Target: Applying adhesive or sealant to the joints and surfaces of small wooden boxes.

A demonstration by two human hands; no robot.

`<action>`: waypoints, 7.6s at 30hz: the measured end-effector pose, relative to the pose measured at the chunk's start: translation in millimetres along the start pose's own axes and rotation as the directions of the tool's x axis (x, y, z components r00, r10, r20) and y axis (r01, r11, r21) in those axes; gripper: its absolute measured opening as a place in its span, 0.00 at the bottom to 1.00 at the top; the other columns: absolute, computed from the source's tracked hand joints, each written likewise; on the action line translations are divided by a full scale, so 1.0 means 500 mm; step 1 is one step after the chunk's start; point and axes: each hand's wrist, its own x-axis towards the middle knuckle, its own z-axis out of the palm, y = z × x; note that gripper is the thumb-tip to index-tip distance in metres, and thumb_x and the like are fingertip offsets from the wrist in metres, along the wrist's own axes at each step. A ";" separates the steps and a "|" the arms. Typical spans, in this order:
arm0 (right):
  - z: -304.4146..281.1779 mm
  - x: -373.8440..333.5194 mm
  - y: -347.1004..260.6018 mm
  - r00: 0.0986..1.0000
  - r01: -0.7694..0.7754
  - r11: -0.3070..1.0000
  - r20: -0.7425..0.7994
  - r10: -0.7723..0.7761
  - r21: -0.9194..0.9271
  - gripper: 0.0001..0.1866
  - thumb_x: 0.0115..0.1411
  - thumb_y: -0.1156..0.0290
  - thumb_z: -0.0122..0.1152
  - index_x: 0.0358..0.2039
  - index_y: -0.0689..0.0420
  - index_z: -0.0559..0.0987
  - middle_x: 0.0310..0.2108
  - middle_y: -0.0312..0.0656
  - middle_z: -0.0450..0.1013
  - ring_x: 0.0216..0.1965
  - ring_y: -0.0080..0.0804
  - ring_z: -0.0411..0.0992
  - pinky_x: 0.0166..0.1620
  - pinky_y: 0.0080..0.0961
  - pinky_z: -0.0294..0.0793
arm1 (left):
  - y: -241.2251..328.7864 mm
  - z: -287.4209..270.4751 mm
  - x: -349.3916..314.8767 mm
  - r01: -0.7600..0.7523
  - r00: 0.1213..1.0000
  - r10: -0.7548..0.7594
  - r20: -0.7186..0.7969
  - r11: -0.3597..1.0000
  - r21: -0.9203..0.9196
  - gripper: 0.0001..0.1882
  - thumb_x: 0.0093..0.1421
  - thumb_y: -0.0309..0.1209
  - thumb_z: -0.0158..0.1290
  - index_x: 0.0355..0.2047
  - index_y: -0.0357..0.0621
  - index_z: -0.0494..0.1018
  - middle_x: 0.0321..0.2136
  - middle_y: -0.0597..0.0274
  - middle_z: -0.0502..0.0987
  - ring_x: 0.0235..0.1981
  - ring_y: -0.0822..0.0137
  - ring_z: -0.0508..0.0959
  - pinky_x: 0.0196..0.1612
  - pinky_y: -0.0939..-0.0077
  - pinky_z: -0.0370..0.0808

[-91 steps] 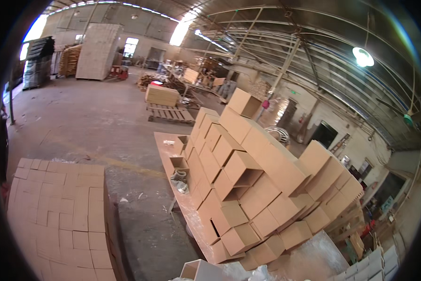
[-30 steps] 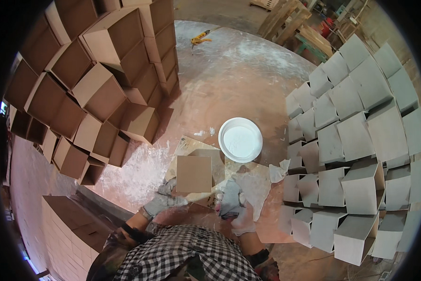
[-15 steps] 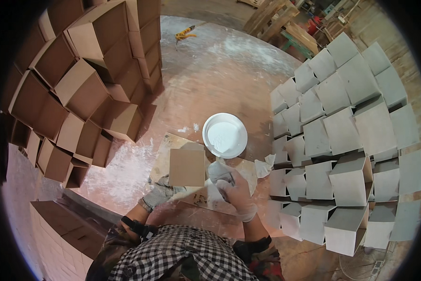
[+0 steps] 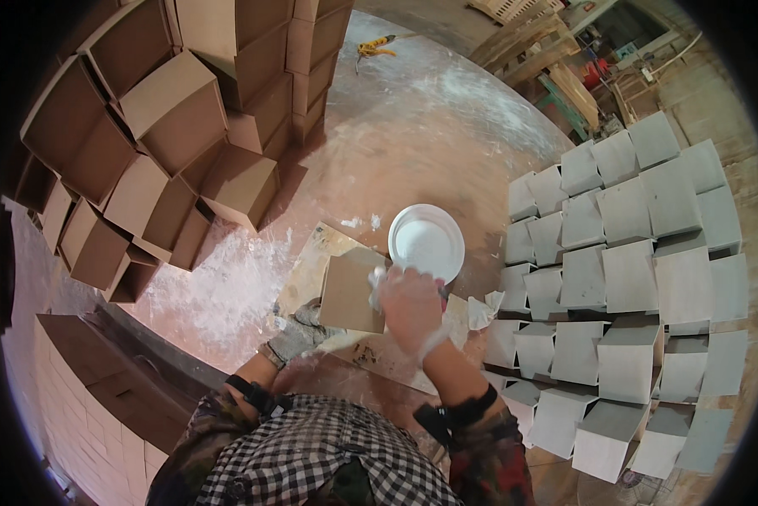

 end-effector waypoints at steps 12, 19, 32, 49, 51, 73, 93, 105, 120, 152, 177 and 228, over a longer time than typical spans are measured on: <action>0.013 -0.016 -0.014 0.992 0.103 0.994 -0.080 -0.101 0.020 0.16 0.47 0.72 0.50 0.38 0.64 0.74 0.33 0.45 0.69 0.32 0.38 0.67 0.33 0.34 0.65 | 0.022 0.015 -0.001 -0.040 0.999 0.042 -0.022 0.995 0.096 0.27 0.55 0.32 0.55 0.55 0.42 0.62 0.50 0.58 0.69 0.49 0.64 0.70 0.53 0.74 0.68; 0.041 -0.077 -0.084 0.964 0.228 0.952 -0.090 -0.250 -0.204 0.17 0.48 0.72 0.49 0.42 0.58 0.74 0.39 0.44 0.70 0.32 0.36 0.67 0.36 0.34 0.65 | -0.059 -0.015 -0.005 -0.141 0.986 0.167 -0.019 0.881 0.452 0.28 0.56 0.32 0.54 0.55 0.41 0.59 0.51 0.53 0.67 0.51 0.61 0.69 0.55 0.69 0.67; 0.032 -0.055 -0.121 0.949 0.208 0.954 -0.191 -0.250 -0.213 0.18 0.48 0.70 0.51 0.41 0.61 0.75 0.41 0.45 0.71 0.35 0.38 0.67 0.36 0.32 0.66 | -0.049 -0.011 -0.012 -0.073 0.982 0.157 -0.106 0.830 0.553 0.29 0.51 0.26 0.57 0.54 0.38 0.61 0.47 0.56 0.70 0.50 0.66 0.68 0.53 0.73 0.69; 0.006 0.091 -0.078 0.982 0.188 0.979 0.015 -0.188 -0.082 0.19 0.49 0.70 0.50 0.40 0.65 0.75 0.41 0.49 0.70 0.36 0.47 0.67 0.34 0.38 0.68 | 0.017 0.015 -0.021 -0.049 0.974 0.086 -0.208 0.983 0.177 0.34 0.47 0.34 0.61 0.52 0.34 0.62 0.46 0.52 0.71 0.47 0.62 0.70 0.52 0.72 0.66; 0.010 0.110 -0.077 0.974 0.226 0.956 0.049 -0.220 -0.185 0.19 0.48 0.71 0.51 0.40 0.66 0.75 0.42 0.50 0.70 0.35 0.48 0.67 0.35 0.39 0.68 | 0.009 0.010 -0.027 0.009 0.982 0.010 -0.190 0.995 0.101 0.33 0.48 0.34 0.61 0.52 0.35 0.62 0.46 0.53 0.71 0.47 0.62 0.70 0.53 0.72 0.65; 0.064 0.082 -0.106 0.983 0.143 0.988 -0.107 -0.149 -0.055 0.14 0.49 0.69 0.50 0.35 0.58 0.77 0.37 0.49 0.72 0.35 0.41 0.68 0.32 0.38 0.65 | -0.025 0.008 -0.017 -0.112 0.973 0.110 -0.203 0.994 0.000 0.28 0.49 0.30 0.59 0.51 0.37 0.65 0.44 0.56 0.73 0.44 0.65 0.72 0.49 0.73 0.69; 0.026 -0.009 -0.141 0.933 0.241 0.970 -0.283 -0.222 0.034 0.15 0.47 0.72 0.53 0.37 0.60 0.76 0.41 0.43 0.70 0.32 0.38 0.65 0.36 0.34 0.67 | -0.044 -0.011 -0.016 -0.084 0.980 0.148 -0.133 0.914 0.398 0.26 0.50 0.30 0.58 0.49 0.36 0.65 0.42 0.55 0.73 0.44 0.64 0.72 0.49 0.73 0.68; 0.067 0.021 0.018 0.926 0.141 0.966 -0.374 -0.052 0.216 0.13 0.49 0.73 0.51 0.37 0.57 0.75 0.32 0.44 0.70 0.31 0.41 0.68 0.28 0.36 0.68 | -0.023 0.005 0.006 -0.005 0.992 0.095 -0.085 0.695 0.719 0.28 0.51 0.37 0.59 0.50 0.36 0.66 0.45 0.57 0.74 0.47 0.65 0.73 0.50 0.72 0.69; 0.077 -0.089 -0.051 0.975 0.045 0.980 -0.222 -0.001 0.192 0.12 0.48 0.73 0.51 0.35 0.56 0.75 0.35 0.39 0.70 0.35 0.37 0.68 0.34 0.34 0.68 | -0.112 -0.017 0.001 0.008 0.971 -0.125 -0.205 0.870 -0.494 0.20 0.53 0.33 0.57 0.43 0.35 0.70 0.42 0.55 0.75 0.45 0.67 0.74 0.48 0.75 0.71; 0.061 -0.017 -0.061 0.968 -0.244 0.969 0.056 0.243 0.026 0.15 0.53 0.54 0.55 0.31 0.53 0.78 0.27 0.43 0.73 0.32 0.45 0.73 0.33 0.41 0.73 | -0.008 -0.033 -0.021 -0.208 0.949 0.307 -0.065 0.768 0.606 0.17 0.55 0.34 0.55 0.44 0.41 0.72 0.42 0.58 0.76 0.44 0.66 0.74 0.49 0.74 0.69; 0.073 -0.063 -0.164 0.915 0.074 0.989 -0.403 -0.016 0.129 0.18 0.40 0.70 0.58 0.36 0.54 0.77 0.35 0.43 0.72 0.35 0.40 0.68 0.30 0.36 0.67 | -0.024 -0.011 0.015 -0.133 0.968 0.242 -0.066 0.719 0.682 0.16 0.55 0.38 0.52 0.41 0.44 0.72 0.38 0.53 0.75 0.40 0.55 0.74 0.43 0.68 0.71; 0.020 0.025 -0.159 0.921 0.368 0.913 -0.202 -0.332 0.177 0.19 0.41 0.73 0.54 0.38 0.54 0.77 0.40 0.38 0.71 0.33 0.36 0.67 0.33 0.37 0.67 | -0.119 -0.015 -0.017 0.014 0.978 -0.025 -0.209 0.998 -0.055 0.21 0.60 0.37 0.48 0.53 0.47 0.65 0.47 0.58 0.71 0.48 0.63 0.71 0.52 0.72 0.67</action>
